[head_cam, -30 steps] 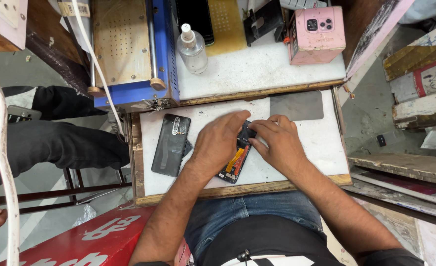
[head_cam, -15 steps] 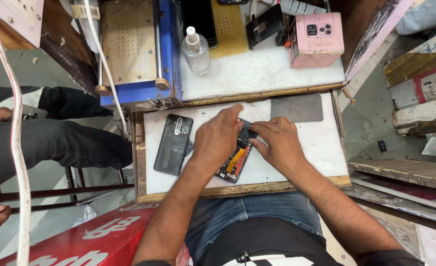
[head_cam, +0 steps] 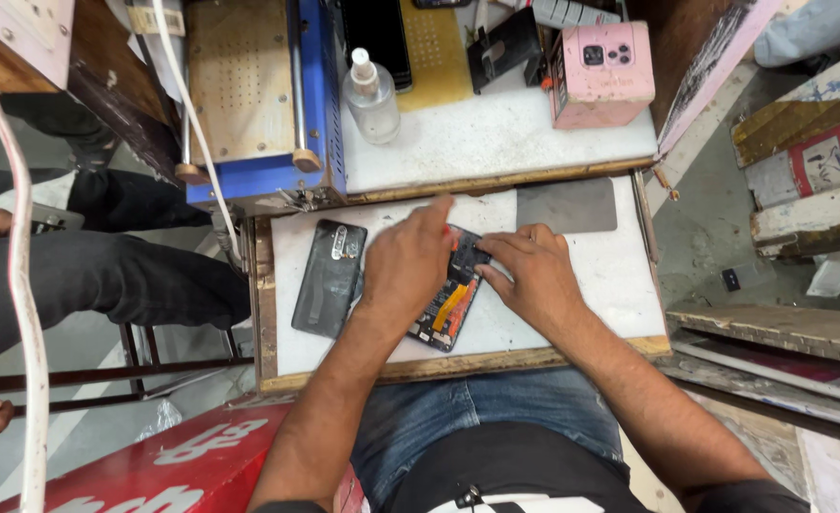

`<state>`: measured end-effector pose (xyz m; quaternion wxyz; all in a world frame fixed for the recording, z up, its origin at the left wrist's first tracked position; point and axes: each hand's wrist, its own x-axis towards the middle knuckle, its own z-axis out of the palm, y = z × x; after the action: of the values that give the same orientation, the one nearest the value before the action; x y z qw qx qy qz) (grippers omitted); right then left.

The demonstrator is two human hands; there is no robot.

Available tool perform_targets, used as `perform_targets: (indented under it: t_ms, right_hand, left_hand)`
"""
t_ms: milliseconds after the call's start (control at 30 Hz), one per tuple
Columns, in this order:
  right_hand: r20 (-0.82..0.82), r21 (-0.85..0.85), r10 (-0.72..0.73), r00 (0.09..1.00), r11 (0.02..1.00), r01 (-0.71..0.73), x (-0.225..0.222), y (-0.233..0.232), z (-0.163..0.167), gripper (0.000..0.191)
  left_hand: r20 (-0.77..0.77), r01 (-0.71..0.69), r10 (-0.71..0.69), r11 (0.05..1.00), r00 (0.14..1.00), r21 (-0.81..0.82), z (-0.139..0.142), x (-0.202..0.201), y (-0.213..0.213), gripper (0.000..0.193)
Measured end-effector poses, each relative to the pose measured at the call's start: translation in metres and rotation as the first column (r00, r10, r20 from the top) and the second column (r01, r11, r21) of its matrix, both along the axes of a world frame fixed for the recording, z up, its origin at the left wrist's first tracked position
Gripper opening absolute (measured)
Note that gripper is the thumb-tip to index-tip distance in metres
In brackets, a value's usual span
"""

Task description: The person repairs a smartphone at a workbench. They use a screwdriver on the opened phone, remove internal components including the battery, and work on the exposed internals with a pry tool, handling the phone frame and parts throughout.

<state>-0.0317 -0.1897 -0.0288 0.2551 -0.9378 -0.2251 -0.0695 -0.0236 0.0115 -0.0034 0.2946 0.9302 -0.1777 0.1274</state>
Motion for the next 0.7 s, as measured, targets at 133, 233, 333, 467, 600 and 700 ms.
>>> perform_targets:
  t_ms: [133,233,333,467,600,700]
  right_hand:
    - [-0.010,-0.028,0.011,1.000,1.000,-0.011,0.001,-0.002,-0.001,0.037]
    - [-0.023,-0.046,0.031,0.999,0.998,-0.032,0.003,-0.003,-0.001,0.036]
    - [-0.050,-0.042,0.026,0.998,0.999,-0.029,0.005,-0.004,0.000,0.034]
    - [-0.043,-0.035,0.051,0.998,0.998,-0.053,0.004,-0.002,0.004,0.036]
    - [-0.024,-0.021,0.054,0.998,0.998,-0.054,0.005,-0.002,0.007,0.035]
    - [-0.033,-0.031,0.068,0.997,0.997,-0.069,0.006,-0.002,0.009,0.034]
  left_hand:
    - [0.112,0.067,-0.068,0.998,0.991,0.011,0.003,0.001,0.000,0.027]
    - [-0.070,-0.040,0.046,0.996,0.996,0.085,0.007,0.003,-0.002,0.032]
    - [0.209,0.229,-0.190,0.956,0.959,-0.185,0.009,-0.001,-0.002,0.036]
    - [0.033,-0.010,0.008,0.998,0.999,0.064,0.008,0.000,-0.004,0.024]
    - [0.119,0.105,-0.102,0.994,0.988,-0.018,0.003,0.003,0.003,0.029]
    - [0.064,0.039,-0.041,0.999,0.997,0.030,-0.002,0.002,0.003,0.029]
